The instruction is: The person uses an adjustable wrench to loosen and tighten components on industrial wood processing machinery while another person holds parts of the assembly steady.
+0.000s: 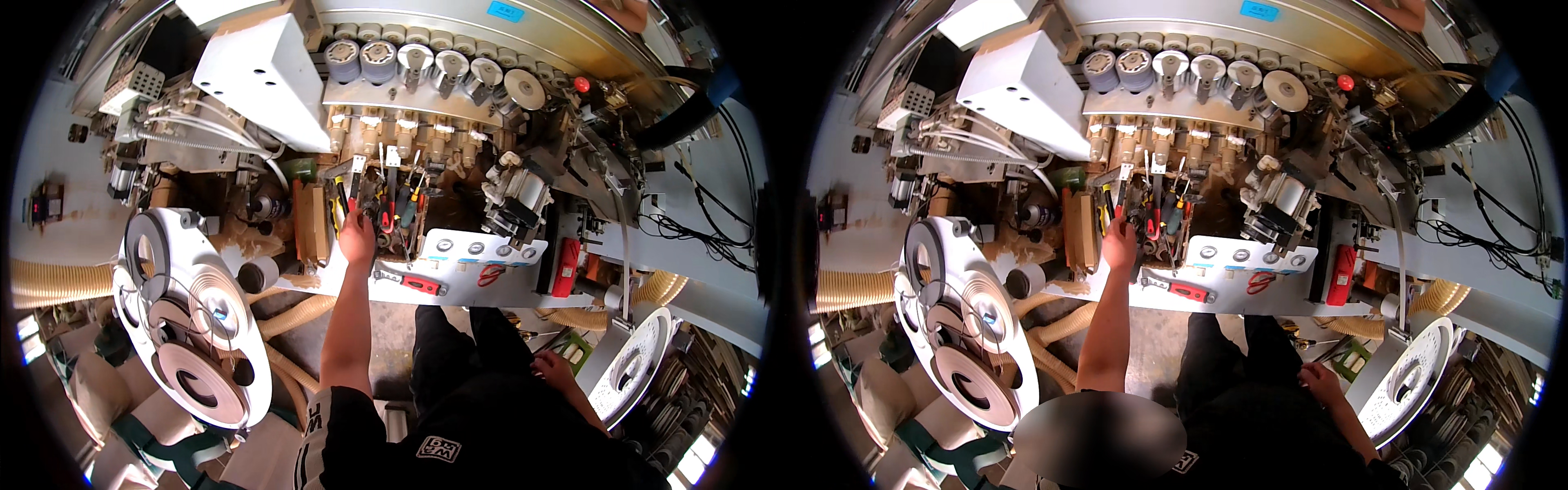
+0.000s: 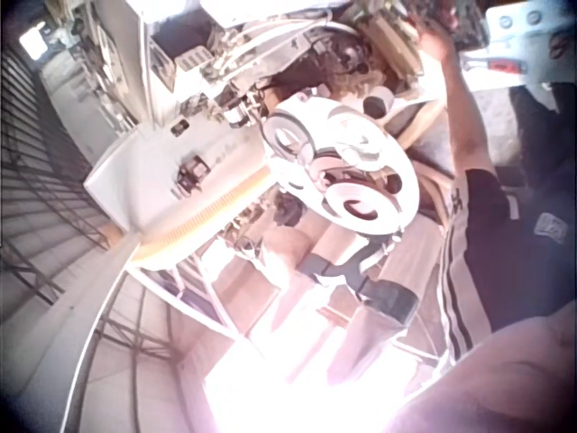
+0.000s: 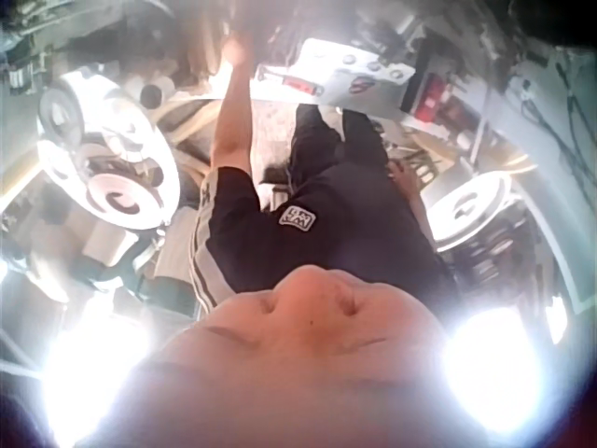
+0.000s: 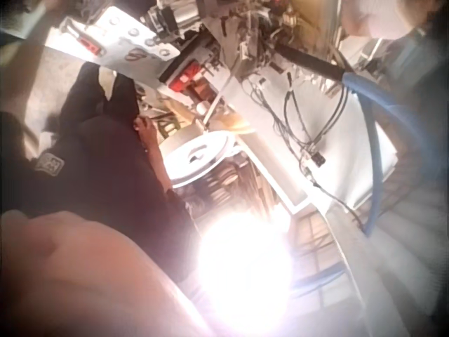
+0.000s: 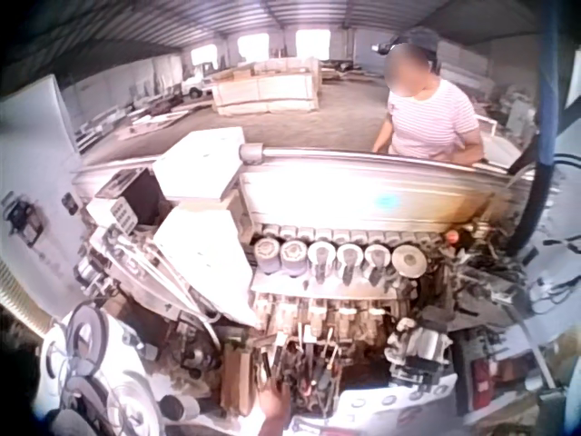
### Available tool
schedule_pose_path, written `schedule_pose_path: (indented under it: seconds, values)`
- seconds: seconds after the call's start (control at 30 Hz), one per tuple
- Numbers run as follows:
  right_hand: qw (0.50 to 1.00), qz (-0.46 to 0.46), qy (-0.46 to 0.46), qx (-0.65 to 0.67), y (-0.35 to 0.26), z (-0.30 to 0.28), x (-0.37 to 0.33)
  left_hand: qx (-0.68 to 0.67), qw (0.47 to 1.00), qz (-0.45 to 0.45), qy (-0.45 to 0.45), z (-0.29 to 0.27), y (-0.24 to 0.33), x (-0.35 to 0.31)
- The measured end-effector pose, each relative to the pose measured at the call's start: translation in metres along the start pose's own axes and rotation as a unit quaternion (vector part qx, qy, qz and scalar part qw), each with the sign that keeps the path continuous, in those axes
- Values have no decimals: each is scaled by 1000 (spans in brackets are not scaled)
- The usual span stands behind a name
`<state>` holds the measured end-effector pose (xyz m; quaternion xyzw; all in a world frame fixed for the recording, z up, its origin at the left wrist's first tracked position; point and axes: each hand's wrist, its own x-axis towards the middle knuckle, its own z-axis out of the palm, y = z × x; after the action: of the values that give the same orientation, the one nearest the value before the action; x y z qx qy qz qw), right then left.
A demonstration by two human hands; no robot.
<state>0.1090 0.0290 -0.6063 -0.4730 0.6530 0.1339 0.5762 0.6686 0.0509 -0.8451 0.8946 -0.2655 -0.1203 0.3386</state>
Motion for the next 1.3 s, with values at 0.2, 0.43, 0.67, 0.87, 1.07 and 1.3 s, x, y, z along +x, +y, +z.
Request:
schedule_pose_path:
  seconds: [0.2, 0.43, 0.67, 0.87, 1.07, 1.3]
  values:
    - [999, 14, 14, 31, 29, -1, -6, -29, 998, 25, -57, 35, 4, 3]
    - [999, 14, 25, 36, 34, 2, -13, -6, 999, 13, -30, 37, 5, 25]
    - [1000, 15, 12, 25, 32, 4, -6, 24, 994, 5, -102, 31, -3, 18]
    - [1000, -7, -3, 10, 32, 1, 3, 38, 988, 61, -139, 36, -1, -13]
    - [1000, -4, -9, -19, 27, 1, 7, 33, 992, 82, -85, 32, 5, -13]
    - [1000, -12, -13, -17, 16, 3, 5, 153, 985, -13, -74, 17, -19, 19]
